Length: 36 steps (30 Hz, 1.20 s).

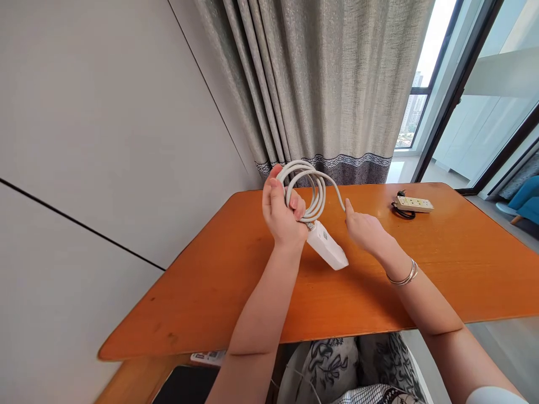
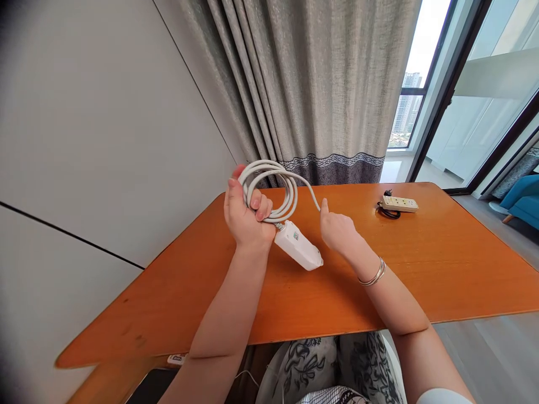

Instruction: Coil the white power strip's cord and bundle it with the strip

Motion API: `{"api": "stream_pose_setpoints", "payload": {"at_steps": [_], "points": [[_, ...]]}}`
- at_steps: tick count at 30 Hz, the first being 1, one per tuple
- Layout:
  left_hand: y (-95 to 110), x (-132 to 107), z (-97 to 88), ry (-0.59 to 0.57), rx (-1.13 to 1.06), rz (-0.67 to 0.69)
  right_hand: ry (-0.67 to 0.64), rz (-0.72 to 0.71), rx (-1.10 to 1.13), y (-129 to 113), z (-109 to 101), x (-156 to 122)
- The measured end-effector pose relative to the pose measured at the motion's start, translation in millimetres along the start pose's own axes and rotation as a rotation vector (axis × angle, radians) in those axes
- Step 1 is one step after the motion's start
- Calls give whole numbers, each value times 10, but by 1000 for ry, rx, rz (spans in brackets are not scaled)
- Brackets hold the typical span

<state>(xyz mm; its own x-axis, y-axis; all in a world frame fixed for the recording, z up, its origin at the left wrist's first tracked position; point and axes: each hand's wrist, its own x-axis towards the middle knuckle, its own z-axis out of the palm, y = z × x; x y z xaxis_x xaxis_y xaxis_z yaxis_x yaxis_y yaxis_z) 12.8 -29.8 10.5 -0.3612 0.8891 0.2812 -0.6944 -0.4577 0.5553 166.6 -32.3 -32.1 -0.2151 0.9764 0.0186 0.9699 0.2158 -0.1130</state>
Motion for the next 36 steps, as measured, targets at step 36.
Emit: {"api": "stream_pose_setpoints", "payload": {"at_steps": [36], "points": [[-313, -60, -207, -582, 253, 227, -519, -364, 1964, -29, -137, -39]]}}
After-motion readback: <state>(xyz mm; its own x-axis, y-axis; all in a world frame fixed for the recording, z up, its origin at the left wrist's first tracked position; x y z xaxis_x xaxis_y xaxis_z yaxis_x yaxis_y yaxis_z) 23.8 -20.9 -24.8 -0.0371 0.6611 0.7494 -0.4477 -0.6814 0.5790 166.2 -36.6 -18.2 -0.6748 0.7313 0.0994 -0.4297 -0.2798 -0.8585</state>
